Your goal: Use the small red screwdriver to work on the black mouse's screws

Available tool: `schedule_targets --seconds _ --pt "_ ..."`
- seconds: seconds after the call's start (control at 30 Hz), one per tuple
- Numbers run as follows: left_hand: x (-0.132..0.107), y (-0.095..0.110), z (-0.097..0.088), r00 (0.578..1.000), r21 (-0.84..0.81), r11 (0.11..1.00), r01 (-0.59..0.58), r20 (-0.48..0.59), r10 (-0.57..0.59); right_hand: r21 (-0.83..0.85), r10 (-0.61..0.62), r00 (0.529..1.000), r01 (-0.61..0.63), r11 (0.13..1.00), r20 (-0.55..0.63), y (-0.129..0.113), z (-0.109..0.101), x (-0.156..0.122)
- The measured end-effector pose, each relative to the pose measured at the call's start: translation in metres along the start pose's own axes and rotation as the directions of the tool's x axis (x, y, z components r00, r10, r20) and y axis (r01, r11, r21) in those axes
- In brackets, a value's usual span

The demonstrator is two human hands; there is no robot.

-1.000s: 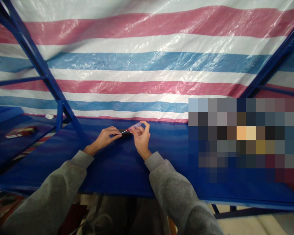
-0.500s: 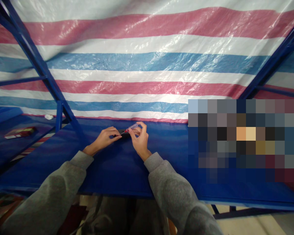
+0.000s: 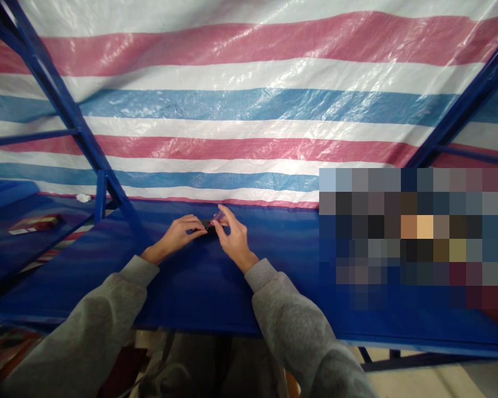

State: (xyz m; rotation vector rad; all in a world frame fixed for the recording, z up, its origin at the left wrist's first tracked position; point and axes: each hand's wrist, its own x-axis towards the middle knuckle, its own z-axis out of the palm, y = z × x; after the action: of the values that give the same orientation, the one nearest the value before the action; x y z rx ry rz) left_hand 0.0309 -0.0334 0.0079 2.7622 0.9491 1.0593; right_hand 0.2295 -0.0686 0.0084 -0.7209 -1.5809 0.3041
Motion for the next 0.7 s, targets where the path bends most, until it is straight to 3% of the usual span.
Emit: schedule_targets --seconds 0.23,0.7 --pt "0.0015 0.005 -0.0034 0.99 -0.135 0.987 0.09 -0.097 -0.104 0.149 0.168 0.972 -0.144 0.978 -0.163 0.0036 0.0019 0.0002" --pt "0.0021 0.0083 -0.0026 0.974 -0.267 0.952 0.152 -0.123 -0.19 0.199 0.208 0.964 -0.174 0.964 -0.164 0.0012 0.0036 -0.0005"
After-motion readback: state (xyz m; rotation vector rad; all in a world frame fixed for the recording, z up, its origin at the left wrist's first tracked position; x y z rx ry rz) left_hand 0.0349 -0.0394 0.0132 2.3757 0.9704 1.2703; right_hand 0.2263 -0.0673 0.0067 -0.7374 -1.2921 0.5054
